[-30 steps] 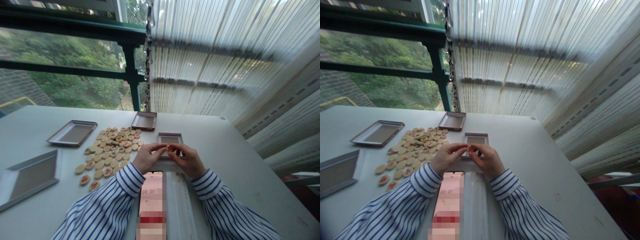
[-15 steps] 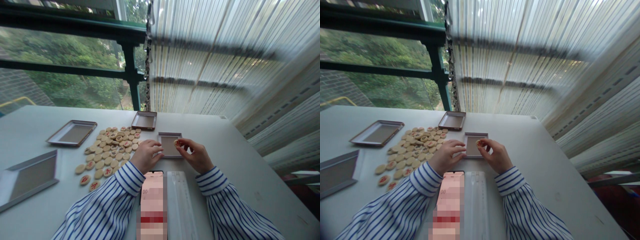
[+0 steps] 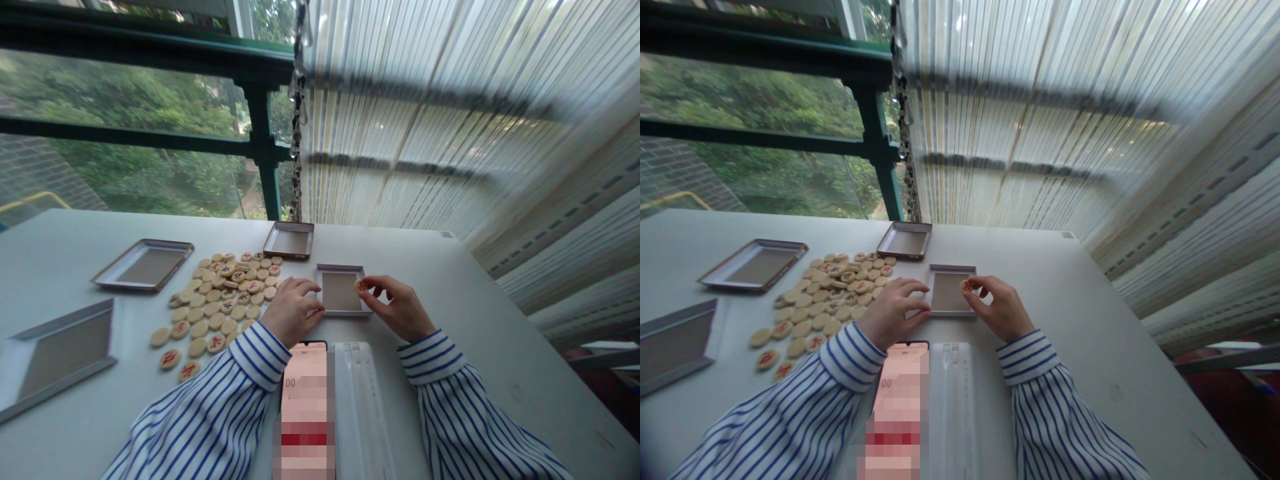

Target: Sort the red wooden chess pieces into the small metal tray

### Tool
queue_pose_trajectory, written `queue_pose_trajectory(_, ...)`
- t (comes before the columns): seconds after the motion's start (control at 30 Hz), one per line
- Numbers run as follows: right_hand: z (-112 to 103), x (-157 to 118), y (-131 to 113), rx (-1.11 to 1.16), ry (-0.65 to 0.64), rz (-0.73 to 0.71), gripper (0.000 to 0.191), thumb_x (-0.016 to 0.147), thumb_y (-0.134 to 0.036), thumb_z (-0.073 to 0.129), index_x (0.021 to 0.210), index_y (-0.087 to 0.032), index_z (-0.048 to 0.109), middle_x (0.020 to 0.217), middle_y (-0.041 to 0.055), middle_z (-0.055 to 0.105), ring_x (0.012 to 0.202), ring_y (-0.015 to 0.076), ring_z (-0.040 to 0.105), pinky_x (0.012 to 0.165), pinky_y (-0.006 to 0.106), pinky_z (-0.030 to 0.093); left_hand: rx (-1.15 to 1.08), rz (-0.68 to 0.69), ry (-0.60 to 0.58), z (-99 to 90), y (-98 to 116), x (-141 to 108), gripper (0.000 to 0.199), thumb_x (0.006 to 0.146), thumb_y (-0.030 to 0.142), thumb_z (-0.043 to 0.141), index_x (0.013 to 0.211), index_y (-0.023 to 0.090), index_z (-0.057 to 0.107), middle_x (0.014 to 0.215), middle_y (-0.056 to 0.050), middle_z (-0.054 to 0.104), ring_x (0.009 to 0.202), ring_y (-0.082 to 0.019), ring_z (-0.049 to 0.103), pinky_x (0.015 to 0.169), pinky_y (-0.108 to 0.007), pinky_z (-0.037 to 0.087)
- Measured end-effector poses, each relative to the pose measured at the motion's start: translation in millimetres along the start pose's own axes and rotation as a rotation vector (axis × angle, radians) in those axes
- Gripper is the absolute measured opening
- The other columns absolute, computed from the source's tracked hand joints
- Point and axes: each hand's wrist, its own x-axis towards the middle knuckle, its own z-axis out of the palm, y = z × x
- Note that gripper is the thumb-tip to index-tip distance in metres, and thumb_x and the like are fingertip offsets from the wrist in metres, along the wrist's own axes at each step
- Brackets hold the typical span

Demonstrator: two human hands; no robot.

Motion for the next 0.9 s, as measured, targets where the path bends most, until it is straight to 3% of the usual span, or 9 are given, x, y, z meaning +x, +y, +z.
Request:
queue_pose_trajectory(0.37, -5, 0, 3, -0.042, -0.110, 0.044, 0.020, 0.078, -0.035, 0.056, 0.087, -0.020, 0.065, 0.091, 0.0057, 0.059, 0.079, 0.0144, 0.055, 0.068, 0.028, 0.046, -0.009, -0.037, -0.066, -8.1, 5, -1, 0.010, 0.070, 0.028, 0.060, 0.069, 0.023, 0.069, 0.099, -0.006, 0.063, 0.105, -0.025, 0.049, 0.098, -0.054, 0.024)
queue_pose_trajectory(0.6, -1, -2, 10, -0.049, -0.151, 0.019, 0.020, 0.077, -0.036, 0.057, 0.086, -0.021, 0.066, 0.095, 0.0076, 0.056, 0.091, 0.0181, 0.054, 0.080, 0.034, 0.046, -0.017, -0.031, -0.048, -9.8, 7, -2, 0.012, 0.069, 0.031, 0.062, 0.063, 0.022, 0.067, 0.100, -0.006, 0.062, 0.106, -0.026, 0.048, 0.098, -0.057, 0.023)
queue_pose_trajectory(0.7, 0, -2, 12, -0.063, -0.174, 0.007, 0.019, 0.075, -0.035, 0.059, 0.086, -0.021, 0.066, 0.096, 0.0080, 0.055, 0.092, 0.0183, 0.054, 0.086, 0.036, 0.043, 0.013, -0.046, 0.006, -8.0, 6, -1, 0.015, 0.073, 0.033, 0.059, 0.069, 0.021, 0.067, 0.102, -0.008, 0.061, 0.103, -0.025, 0.050, 0.096, -0.053, 0.029)
queue_pose_trajectory(0.9, 3, -3, 13, -0.084, -0.225, 0.008, 0.020, 0.075, -0.036, 0.059, 0.085, -0.021, 0.066, 0.097, 0.0089, 0.055, 0.094, 0.0196, 0.054, 0.087, 0.037, 0.042, -0.009, -0.169, 0.166, 0.3, 0, 1, 0.019, 0.078, 0.025, 0.051, 0.088, 0.016, 0.064, 0.102, -0.011, 0.059, 0.093, -0.021, 0.057, 0.084, -0.037, 0.046)
